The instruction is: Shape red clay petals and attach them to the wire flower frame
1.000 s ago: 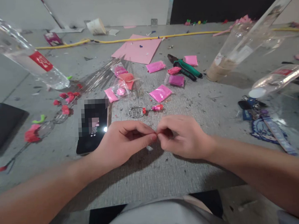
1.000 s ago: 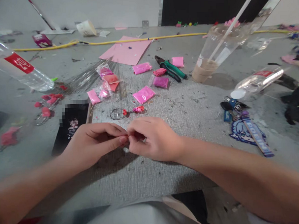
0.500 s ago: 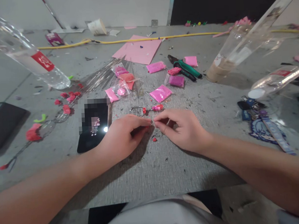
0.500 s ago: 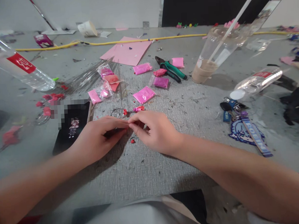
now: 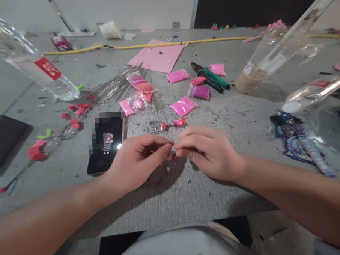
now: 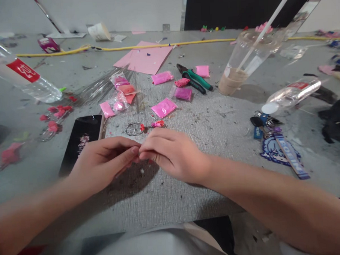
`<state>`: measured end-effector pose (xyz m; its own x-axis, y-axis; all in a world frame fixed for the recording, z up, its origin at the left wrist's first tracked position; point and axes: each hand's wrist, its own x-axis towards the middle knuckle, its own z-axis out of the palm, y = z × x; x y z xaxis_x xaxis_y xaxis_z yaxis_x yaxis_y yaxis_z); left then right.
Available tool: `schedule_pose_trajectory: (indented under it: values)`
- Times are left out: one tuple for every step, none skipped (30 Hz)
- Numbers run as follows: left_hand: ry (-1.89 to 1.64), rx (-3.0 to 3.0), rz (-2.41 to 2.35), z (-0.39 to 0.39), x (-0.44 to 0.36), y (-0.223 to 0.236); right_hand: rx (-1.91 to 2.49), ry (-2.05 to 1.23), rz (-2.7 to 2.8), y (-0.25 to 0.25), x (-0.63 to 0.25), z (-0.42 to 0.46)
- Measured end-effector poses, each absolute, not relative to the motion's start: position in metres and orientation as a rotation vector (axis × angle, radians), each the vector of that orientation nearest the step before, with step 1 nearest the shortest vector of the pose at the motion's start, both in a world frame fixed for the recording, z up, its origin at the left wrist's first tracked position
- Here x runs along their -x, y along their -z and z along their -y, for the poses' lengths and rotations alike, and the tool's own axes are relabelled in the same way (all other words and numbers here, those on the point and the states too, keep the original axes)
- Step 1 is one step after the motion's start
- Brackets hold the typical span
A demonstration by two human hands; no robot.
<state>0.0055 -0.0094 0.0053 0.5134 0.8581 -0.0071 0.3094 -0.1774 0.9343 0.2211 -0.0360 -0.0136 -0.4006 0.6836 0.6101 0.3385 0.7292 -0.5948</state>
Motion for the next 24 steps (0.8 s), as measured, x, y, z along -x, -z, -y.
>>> schedule_pose_trajectory:
  values:
    - [-0.627,-1.604,-0.967,0.011,-0.007,-0.006,0.717,-0.478,2.002,0.014,-0.220,0.037]
    - [-0.582,-1.498,-0.944,0.011,-0.008,-0.006,0.679,-0.488,1.988,0.014,-0.219,0.039]
    - [-0.540,-1.418,-0.925,0.012,-0.009,-0.006,0.660,-0.508,1.974,0.014,-0.218,0.040]
    - [-0.506,-1.361,-0.908,0.013,-0.009,-0.006,0.651,-0.531,1.966,0.014,-0.217,0.042]
    - [-0.481,-1.321,-0.895,0.013,-0.010,-0.006,0.645,-0.549,1.962,0.014,-0.216,0.043]
    - [-0.471,-1.293,-0.887,0.014,-0.010,-0.006,0.644,-0.560,1.966,0.013,-0.216,0.044]
    - [-0.471,-1.270,-0.883,0.015,-0.010,-0.006,0.649,-0.557,1.971,0.013,-0.216,0.045]
    - [-0.478,-1.252,-0.882,0.015,-0.010,-0.006,0.659,-0.537,1.977,0.013,-0.216,0.045]
    - [-0.490,-1.239,-0.881,0.015,-0.010,-0.006,0.672,-0.510,1.983,0.012,-0.217,0.046]
    - [-0.502,-1.230,-0.878,0.016,-0.010,-0.006,0.681,-0.480,1.988,0.011,-0.217,0.046]
    - [-0.507,-1.224,-0.872,0.016,-0.010,-0.005,0.686,-0.453,1.995,0.011,-0.217,0.047]
    - [-0.508,-1.222,-0.865,0.016,-0.009,-0.005,0.683,-0.428,2.005,0.010,-0.217,0.048]
    - [-0.503,-1.221,-0.858,0.016,-0.009,-0.005,0.677,-0.402,2.013,0.009,-0.217,0.048]
    - [-0.498,-1.222,-0.852,0.016,-0.009,-0.004,0.671,-0.374,2.024,0.008,-0.217,0.049]
    - [-0.497,-1.224,-0.849,0.016,-0.009,-0.004,0.669,-0.343,2.040,0.007,-0.217,0.049]
    - [-0.497,-1.225,-0.847,0.016,-0.009,-0.003,0.665,-0.306,2.061,0.006,-0.217,0.050]
    - [-0.497,-1.223,-0.848,0.016,-0.008,-0.002,0.665,-0.271,2.085,0.005,-0.217,0.050]
    - [-0.497,-1.217,-0.849,0.016,-0.008,-0.002,0.667,-0.239,2.111,0.005,-0.217,0.050]
    - [-0.496,-1.210,-0.852,0.016,-0.007,-0.001,0.673,-0.214,2.136,0.004,-0.217,0.050]
    - [-0.495,-1.201,-0.852,0.016,-0.007,0.000,0.678,-0.199,2.153,0.004,-0.217,0.050]
    - [-0.493,-1.193,-0.849,0.016,-0.007,0.000,0.684,-0.197,2.158,0.005,-0.217,0.050]
    - [-0.493,-1.187,-0.845,0.017,-0.007,0.001,0.691,-0.208,2.151,0.005,-0.217,0.049]
    - [-0.493,-1.185,-0.841,0.017,-0.007,0.001,0.699,-0.234,2.136,0.006,-0.217,0.049]
    - [-0.494,-1.184,-0.840,0.017,-0.007,0.000,0.701,-0.271,2.114,0.007,-0.217,0.048]
